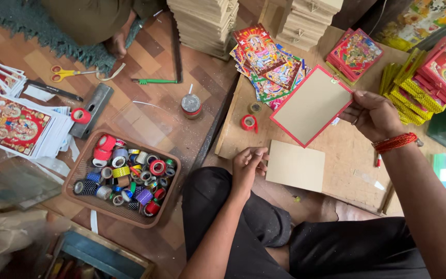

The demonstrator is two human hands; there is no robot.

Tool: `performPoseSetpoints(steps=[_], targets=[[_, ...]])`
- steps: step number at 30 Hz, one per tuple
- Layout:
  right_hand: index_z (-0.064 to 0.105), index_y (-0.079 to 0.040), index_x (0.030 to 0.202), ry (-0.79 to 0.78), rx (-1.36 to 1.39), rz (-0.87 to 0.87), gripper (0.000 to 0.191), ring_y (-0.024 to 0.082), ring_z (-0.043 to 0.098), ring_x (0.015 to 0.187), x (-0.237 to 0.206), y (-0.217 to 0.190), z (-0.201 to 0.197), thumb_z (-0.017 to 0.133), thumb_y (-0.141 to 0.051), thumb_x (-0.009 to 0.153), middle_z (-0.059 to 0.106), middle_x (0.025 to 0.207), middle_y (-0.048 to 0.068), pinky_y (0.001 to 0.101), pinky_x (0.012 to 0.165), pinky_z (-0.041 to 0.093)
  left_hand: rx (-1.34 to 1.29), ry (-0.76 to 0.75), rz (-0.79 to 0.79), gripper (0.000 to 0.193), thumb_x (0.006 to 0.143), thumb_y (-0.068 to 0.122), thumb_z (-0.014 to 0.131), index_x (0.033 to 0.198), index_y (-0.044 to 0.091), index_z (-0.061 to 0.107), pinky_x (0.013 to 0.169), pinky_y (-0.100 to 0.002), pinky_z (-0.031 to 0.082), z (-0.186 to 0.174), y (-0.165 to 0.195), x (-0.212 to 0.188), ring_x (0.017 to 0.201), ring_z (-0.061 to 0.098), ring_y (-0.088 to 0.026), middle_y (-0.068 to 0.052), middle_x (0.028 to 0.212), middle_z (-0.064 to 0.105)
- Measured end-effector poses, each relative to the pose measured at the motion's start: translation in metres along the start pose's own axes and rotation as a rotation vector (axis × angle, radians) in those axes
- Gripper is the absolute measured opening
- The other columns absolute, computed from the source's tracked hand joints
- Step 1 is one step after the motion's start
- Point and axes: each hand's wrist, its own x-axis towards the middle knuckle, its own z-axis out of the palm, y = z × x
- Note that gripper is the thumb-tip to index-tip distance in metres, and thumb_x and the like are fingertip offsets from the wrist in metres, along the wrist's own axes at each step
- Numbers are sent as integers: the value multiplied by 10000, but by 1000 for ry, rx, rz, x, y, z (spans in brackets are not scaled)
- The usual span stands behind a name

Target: The person sits on the floor and wraps red patterned tape around the edges of small devotional picture cards, pressing the tape down along each side. They set finished cards aside, pick up a new card, and continue taping the edges one card at a time.

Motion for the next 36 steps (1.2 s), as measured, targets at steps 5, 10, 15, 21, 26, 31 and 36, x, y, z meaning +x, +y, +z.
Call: performPoseSetpoints(steps=[5,10,15,21,26,31,36], targets=[[625,28,1246,-42,-7,12,316,312,705,1091,-2,10,8,399,-166,1142,705,1202,169,465,1025,549,-74,-52,4,430,976,384,620,1258,61,651,596,-233,554,6,18,-4,673,675,-95,-83,969,759],[605,52,1295,-31,-52,9,304,242,729,974,-9,43,22,493,-169,1118,724,1115,125,403,910,604,-219,-165,-30,492,980,508,592,1131,41,630,655,-256,589,7,27,-7,750,748,-137,-70,935,735],[593,77,1387,-44,-70,-87,361,172,726,883,-14,71,39,596,-106,1075,730,1044,87,340,803,628,-111,-152,77,424,973,428,679,1036,9,678,620,-273,549,4,26,-13,698,703,-142,-64,805,724],[482,-25,1508,-25,15,-150,552,135,726,862,-33,95,55,659,-50,986,738,1009,86,319,766,634,-125,-105,182,372,1011,388,695,978,19,672,603,-245,478,0,27,-20,657,632,-105,-44,764,689],[548,64,1406,-33,44,-68,465,169,735,884,-56,124,67,689,-55,979,756,1052,114,332,787,630,-120,-35,184,329,978,377,701,958,52,658,571,-236,448,-1,25,-22,613,599,-89,-22,728,664],[553,56,1386,-9,-98,-65,487,187,749,886,-86,137,86,704,-76,943,771,1016,152,356,795,653,-125,-36,215,368,1018,385,708,895,46,636,583,-237,435,-3,22,-22,617,567,-83,-12,715,628],[441,14,1433,5,-295,-62,641,210,750,873,-101,125,100,736,-35,866,764,1002,174,363,732,634,-83,-8,206,329,988,365,704,907,52,648,560,-238,431,-1,18,-21,596,569,-87,-13,700,630]])
